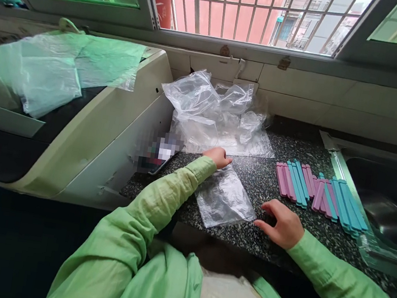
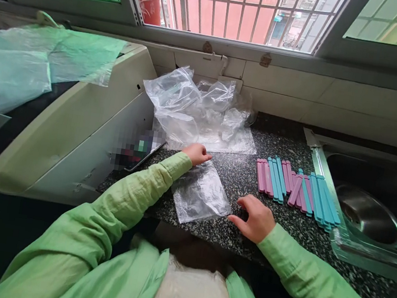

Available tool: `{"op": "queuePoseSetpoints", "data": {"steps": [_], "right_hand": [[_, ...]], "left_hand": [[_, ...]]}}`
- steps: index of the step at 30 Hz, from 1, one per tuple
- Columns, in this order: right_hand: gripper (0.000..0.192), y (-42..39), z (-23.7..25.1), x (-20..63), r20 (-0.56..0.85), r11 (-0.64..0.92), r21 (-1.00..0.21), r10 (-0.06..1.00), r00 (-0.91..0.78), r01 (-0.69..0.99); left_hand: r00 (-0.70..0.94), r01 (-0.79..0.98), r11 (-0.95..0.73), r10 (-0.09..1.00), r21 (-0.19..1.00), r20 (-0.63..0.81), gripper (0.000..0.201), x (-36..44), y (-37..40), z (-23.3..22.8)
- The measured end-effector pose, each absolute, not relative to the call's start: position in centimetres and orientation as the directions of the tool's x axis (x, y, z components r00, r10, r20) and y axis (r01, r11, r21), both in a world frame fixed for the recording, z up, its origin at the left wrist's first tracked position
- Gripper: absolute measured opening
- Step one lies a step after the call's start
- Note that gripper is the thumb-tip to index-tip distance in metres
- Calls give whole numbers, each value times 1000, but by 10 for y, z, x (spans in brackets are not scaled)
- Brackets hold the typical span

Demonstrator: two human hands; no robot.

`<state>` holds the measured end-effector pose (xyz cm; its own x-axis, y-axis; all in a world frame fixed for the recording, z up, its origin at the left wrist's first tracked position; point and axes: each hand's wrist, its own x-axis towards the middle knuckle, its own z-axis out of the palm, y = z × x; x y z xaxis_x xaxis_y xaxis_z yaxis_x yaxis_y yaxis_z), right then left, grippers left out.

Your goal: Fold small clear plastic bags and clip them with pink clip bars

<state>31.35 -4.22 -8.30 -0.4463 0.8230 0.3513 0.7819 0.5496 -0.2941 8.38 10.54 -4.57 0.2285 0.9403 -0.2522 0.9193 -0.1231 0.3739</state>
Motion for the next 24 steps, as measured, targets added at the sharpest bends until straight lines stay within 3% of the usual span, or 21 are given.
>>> {"op": "queuePoseSetpoints", "data": {"steps": [3, 6, 12, 24], "right_hand": [[31, -52, -85, 303, 381, 566, -163, 791, -478, 808], [17, -51, -87, 290, 377, 576, -100, 776, -505, 811], [21, -47, -92, 286, 436, 620, -42, 717, -544, 784], [22, -55, -88, 292, 384, 578, 13, 751, -537, 816]], "left_hand": [[253, 902, -140, 938, 409, -237, 25, 85, 107, -49], [258, 890, -139, 939, 434, -228, 22, 85, 110, -54], [266, 885, -151, 940, 441, -213, 23, 82, 114, -59], [218, 893, -123, 960, 433, -177, 25, 84, 113, -56]]}}
